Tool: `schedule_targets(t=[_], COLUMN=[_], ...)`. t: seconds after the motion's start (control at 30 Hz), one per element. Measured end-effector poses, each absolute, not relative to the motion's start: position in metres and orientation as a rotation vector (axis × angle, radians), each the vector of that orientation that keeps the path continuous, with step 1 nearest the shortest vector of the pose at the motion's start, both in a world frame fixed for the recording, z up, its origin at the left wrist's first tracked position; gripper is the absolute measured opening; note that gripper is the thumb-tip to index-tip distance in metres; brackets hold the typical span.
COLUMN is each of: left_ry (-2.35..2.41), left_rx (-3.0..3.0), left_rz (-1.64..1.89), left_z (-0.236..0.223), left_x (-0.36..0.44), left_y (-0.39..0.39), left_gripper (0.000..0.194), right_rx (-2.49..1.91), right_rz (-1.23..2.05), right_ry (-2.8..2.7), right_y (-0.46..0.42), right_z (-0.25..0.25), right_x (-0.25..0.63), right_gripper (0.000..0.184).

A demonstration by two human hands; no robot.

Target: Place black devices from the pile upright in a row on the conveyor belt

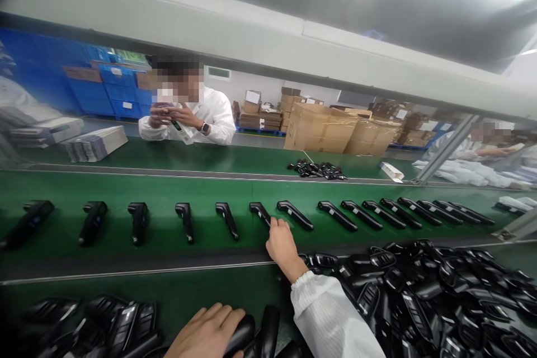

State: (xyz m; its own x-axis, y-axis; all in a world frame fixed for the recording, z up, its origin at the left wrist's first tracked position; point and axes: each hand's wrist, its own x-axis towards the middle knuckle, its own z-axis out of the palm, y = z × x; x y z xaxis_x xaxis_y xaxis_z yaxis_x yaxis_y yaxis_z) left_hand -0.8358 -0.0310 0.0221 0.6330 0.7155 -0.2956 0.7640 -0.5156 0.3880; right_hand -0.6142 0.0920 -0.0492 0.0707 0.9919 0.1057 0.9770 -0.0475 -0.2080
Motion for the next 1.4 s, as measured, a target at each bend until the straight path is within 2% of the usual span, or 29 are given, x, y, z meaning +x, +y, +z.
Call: schedule_targets(t=[0.1,0.27,0.47,0.67,0.83,0.9,1.13,1.23,1.3,1.4], left_ry=[1.238,1.343,1.363,1.323,1.31,1.33,1.22,1.275,1.321,1.324], left_rx=[2.368,2.24,2.292,2.432,2.514,2.504,2.662,2.693,2.679,2.648], left_rz=[-0.03,0.13,0.358,0.619,0.635,0.616,0.232,0.197,0.212,0.168], left_z=[0.019,0.019,0.017,0.021,0.02,0.02,0.041,0.047,0.045,0.035], left_x=[-0.841,-0.856,-0.865,-0.853,-0.849,-0.851,-0.85,-0.851,-0.853,-0.856], left_y=[-0.026,-0.014,0.003,0.005,0.003,0.003,0.003,0.002,0.003,0.003], left_gripper=[0.043,0.036,0.032,0.032,0.032,0.033,0.041,0.03,0.02,0.028], right_rx=[-2.118,-2.122,-2.0,-1.22,-1.121,-1.154,-1.3,-1.288,-1.391,-1.67], right_rz=[0.114,0.153,0.156,1.26,1.485,1.474,1.076,1.102,1.055,0.747], right_ry=[-2.022,-1.974,-1.869,-1.66,-1.395,-1.404,-2.023,-2.171,-2.121,-1.887], right_y=[0.095,0.098,0.072,0.021,0.012,0.013,0.007,0.013,0.026,0.053], right_z=[-0.051,-0.049,-0.014,0.019,0.026,0.031,0.051,0.049,0.041,0.018], right_x=[-0.607,-0.592,-0.593,-0.647,-0.667,-0.666,-0.669,-0.662,-0.648,-0.621], right_gripper=[0.055,0.042,0.046,0.047,0.036,0.035,0.037,0.025,0.021,0.022])
